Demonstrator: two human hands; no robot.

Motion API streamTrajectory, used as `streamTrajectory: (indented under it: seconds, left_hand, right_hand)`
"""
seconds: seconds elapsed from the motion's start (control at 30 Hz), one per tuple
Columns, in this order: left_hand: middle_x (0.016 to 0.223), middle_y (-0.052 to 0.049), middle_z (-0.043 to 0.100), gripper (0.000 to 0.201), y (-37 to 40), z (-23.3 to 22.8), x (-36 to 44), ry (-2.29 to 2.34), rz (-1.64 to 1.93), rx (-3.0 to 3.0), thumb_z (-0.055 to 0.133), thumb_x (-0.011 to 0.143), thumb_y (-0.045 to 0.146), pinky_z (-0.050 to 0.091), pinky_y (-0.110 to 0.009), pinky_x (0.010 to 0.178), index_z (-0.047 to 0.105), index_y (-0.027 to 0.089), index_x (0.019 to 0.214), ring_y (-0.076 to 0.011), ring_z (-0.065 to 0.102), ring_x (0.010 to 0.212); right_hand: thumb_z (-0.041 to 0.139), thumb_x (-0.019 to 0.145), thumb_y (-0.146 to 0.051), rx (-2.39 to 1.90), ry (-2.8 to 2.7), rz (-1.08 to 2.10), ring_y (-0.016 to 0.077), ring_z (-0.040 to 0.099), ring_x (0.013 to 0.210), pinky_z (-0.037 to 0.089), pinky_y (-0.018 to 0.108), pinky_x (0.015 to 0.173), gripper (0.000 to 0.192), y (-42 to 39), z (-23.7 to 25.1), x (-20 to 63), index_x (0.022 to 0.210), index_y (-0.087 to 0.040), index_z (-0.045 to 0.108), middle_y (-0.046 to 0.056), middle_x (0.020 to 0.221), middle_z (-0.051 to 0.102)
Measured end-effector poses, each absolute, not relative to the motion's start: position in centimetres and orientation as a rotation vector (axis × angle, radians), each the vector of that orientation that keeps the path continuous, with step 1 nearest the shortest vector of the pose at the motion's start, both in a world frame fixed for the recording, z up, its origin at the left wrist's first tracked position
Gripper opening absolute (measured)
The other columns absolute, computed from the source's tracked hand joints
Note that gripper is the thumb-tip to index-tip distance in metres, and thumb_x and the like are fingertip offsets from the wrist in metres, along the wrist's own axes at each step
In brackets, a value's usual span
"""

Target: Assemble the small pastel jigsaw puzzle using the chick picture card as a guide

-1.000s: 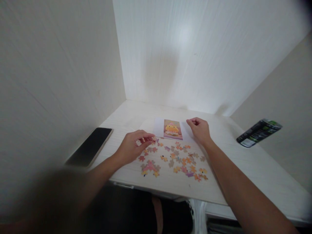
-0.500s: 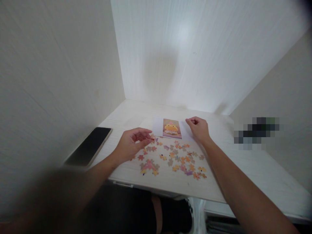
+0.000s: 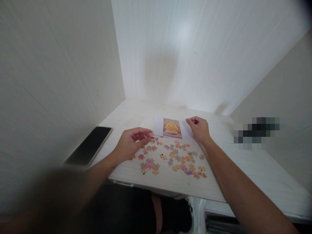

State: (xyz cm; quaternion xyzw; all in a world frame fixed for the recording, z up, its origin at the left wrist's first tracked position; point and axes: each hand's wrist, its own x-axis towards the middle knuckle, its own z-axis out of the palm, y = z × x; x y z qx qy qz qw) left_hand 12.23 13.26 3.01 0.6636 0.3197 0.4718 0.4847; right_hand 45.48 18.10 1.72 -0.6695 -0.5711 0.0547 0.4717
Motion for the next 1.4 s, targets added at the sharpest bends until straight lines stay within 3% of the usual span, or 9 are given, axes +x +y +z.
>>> streamTrajectory:
  seconds: [0.27,0.47,0.7,1.4]
  left_hand:
    - [0.088,-0.006,0.074,0.027,13.0,3.4,12.1,0.908,1.095,1.959,0.072,0.082,0.033,0.053,-0.029,0.069,0.073,0.019,0.105,-0.0152,0.065,0.073]
    - [0.108,-0.007,0.068,0.02,13.6,3.4,12.7,0.896,0.889,2.432,0.067,0.085,0.029,0.047,-0.039,0.09,0.074,0.025,0.103,-0.0219,0.061,0.101]
    - [0.114,-0.007,0.066,0.019,13.9,3.3,13.9,0.908,0.67,2.592,0.067,0.086,0.031,0.038,-0.047,0.096,0.073,0.027,0.103,-0.0255,0.057,0.106]
    - [0.113,-0.004,0.069,0.018,13.9,2.7,14.0,0.853,0.756,2.568,0.07,0.085,0.03,0.041,-0.043,0.094,0.074,0.028,0.102,-0.0234,0.06,0.105]
  right_hand:
    - [0.063,0.077,-0.046,-1.635,-1.41,0.13,0.0158,0.051,0.058,0.037,0.03,0.06,0.031,18.1,1.8,45.4,0.075,-0.016,0.072,0.003,0.063,0.064]
    - [0.063,0.077,-0.045,-1.632,-1.414,0.128,0.0156,0.051,0.058,0.036,0.029,0.06,0.03,18.2,1.9,45.2,0.074,-0.017,0.072,0.002,0.061,0.062]
    - [0.062,0.077,-0.045,-1.628,-1.426,0.115,0.016,0.052,0.059,0.037,0.03,0.061,0.029,18.1,1.9,45.2,0.074,-0.017,0.071,0.002,0.062,0.064]
    - [0.062,0.077,-0.047,-1.624,-1.434,0.108,0.0156,0.051,0.057,0.037,0.029,0.059,0.032,18.0,2.0,45.0,0.073,-0.017,0.071,0.002,0.061,0.063]
